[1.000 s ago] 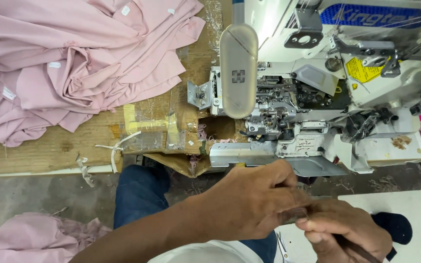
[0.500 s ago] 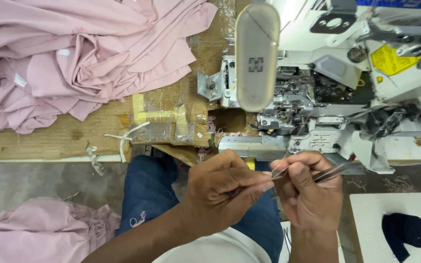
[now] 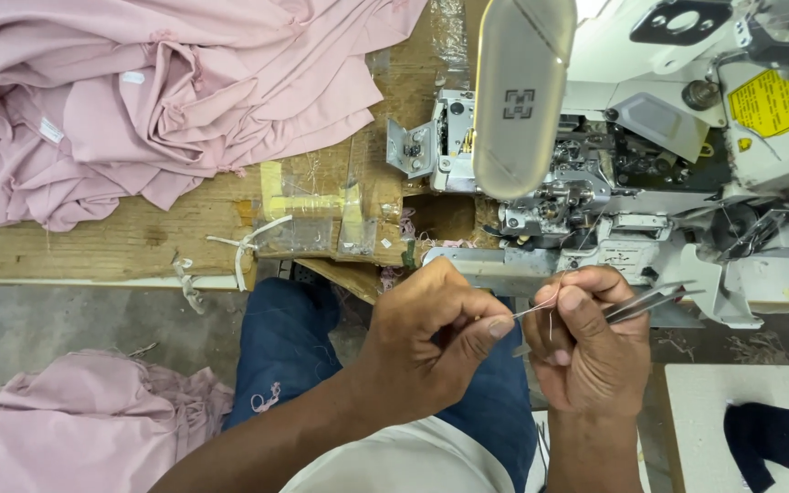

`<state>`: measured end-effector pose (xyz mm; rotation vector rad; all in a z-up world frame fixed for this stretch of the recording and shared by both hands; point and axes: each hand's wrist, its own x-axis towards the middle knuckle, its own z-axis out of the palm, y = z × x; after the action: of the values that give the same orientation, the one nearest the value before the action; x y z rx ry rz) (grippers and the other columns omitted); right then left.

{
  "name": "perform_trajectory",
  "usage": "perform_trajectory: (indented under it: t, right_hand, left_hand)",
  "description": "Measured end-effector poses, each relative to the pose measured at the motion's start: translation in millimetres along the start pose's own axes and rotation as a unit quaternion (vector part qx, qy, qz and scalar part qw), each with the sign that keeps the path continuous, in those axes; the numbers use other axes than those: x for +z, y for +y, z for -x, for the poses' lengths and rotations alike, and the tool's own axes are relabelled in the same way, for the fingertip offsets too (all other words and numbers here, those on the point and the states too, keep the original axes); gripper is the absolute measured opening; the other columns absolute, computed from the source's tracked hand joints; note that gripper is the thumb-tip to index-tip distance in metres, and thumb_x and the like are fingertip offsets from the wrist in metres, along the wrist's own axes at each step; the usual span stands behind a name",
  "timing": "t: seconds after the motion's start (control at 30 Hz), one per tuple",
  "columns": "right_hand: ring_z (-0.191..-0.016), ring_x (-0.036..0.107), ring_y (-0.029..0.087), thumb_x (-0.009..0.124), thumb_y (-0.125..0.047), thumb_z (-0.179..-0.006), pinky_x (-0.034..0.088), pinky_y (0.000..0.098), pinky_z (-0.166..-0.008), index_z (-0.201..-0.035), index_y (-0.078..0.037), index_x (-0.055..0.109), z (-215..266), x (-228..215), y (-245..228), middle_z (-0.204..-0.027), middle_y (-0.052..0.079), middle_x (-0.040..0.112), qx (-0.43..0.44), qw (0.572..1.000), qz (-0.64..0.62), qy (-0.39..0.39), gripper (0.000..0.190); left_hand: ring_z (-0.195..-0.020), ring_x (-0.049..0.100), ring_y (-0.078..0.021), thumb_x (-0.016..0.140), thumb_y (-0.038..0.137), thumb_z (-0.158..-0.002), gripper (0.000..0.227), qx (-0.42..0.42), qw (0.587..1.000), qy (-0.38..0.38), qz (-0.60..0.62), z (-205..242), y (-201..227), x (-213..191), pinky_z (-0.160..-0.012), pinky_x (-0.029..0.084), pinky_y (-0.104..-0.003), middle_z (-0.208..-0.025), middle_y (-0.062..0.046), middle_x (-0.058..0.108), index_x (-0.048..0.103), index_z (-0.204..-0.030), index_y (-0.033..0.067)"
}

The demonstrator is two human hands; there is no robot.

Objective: The person threads a sewing machine by hand, guiding the thread through various tension discs and guides. They use a small metal tool to assist in pulling the thread through tight eyelets and then pull the thread taut to complete the process.

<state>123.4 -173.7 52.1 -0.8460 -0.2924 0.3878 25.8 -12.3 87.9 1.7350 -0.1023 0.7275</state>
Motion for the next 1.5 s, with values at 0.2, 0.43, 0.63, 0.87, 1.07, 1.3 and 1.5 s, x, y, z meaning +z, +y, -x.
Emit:
perform_trajectory:
  t: [0.2,0.43,0.63,0.87,1.07,1.3,1.5]
  right_hand:
    - [-0.04,0.045,0.01,0.071,-0.002,-0.093,0.036,0.0195,-0.04,-0.099,-0.002,0.065,7.8,13.9,-1.3,-0.088,0.021,0.073,-0.09,0.975,0.186,0.083,0.008]
    - [-0.065,0.055,0.012,0.072,-0.009,-0.098,0.05,0.0213,-0.065,-0.116,0.007,0.065,18.6,27.5,-22.9,-0.117,0.025,0.065,-0.29,0.796,0.528,0.056,0.026]
    - [-0.051,0.047,0.004,0.07,-0.025,-0.092,0.043,0.0171,-0.05,-0.121,0.002,0.065,15.9,40.4,-32.0,-0.129,0.026,0.065,-0.295,0.755,0.582,-0.063,0.04]
    - [-0.106,0.065,0.028,0.049,-0.03,-0.104,0.054,0.0361,-0.09,-0.133,0.009,0.064,19.4,49.3,-51.8,-0.142,0.032,0.06,-0.206,0.708,0.673,-0.052,0.051]
    - [-0.086,0.069,0.026,0.071,0.009,-0.105,0.053,0.0324,-0.076,-0.133,0.002,0.067,38.2,15.7,-49.0,-0.109,0.026,0.067,-0.282,0.675,0.68,-0.048,0.029]
    - [-0.102,0.072,0.042,0.084,-0.004,-0.101,0.062,0.0515,-0.089,-0.123,0.007,0.077,42.1,7.3,-54.6,-0.119,0.028,0.072,-0.297,0.586,0.752,-0.055,0.025]
    - [-0.095,0.073,0.038,0.076,-0.001,-0.099,0.059,0.0454,-0.083,-0.121,0.012,0.074,32.8,21.3,-55.9,-0.108,0.028,0.072,-0.279,0.609,0.733,-0.118,0.026]
  left_hand:
    - [-0.077,0.044,-0.0198,0.041,0.027,-0.111,0.027,0.042,0.999,-0.021,-0.004,-13.9,-4.1,0.2,-0.067,0.04,-0.034,-0.08,-0.004,0.047,0.051,-0.094,0.009]
    - [-0.073,0.042,-0.0199,0.039,0.02,-0.11,0.029,0.069,0.997,-0.015,0.005,-23.4,-7.6,2.6,-0.064,0.038,-0.033,-0.077,-0.005,0.044,0.05,-0.087,0.0058]
    - [-0.072,0.041,-0.0208,0.04,0.019,-0.11,0.028,0.077,0.997,-0.023,0.015,-24.9,-5.5,5.2,-0.063,0.037,-0.034,-0.077,-0.006,0.042,0.049,-0.087,0.0054]
    - [-0.072,0.045,-0.0175,0.043,0.02,-0.109,0.031,0.051,0.998,0.015,0.017,-28.0,-10.4,4.6,-0.063,0.039,-0.031,-0.075,-0.003,0.046,0.049,-0.082,0.0076]
    - [-0.074,0.057,-0.0116,0.054,0.021,-0.105,0.029,-0.045,0.998,0.039,0.034,-25.8,-15.6,6.9,-0.061,0.047,-0.026,-0.079,-0.002,0.063,0.063,-0.079,0.0111]
    - [-0.083,0.072,-0.0145,0.057,0.023,-0.103,0.024,-0.164,0.973,0.062,0.152,-18.3,-17.2,15.8,-0.071,0.072,-0.029,-0.094,-0.007,0.067,0.073,-0.095,0.0065]
    - [-0.085,0.069,-0.0132,0.057,0.021,-0.104,0.024,-0.135,0.979,0.068,0.14,-17.0,-22.2,18.2,-0.071,0.07,-0.027,-0.093,-0.008,0.069,0.074,-0.095,0.0055]
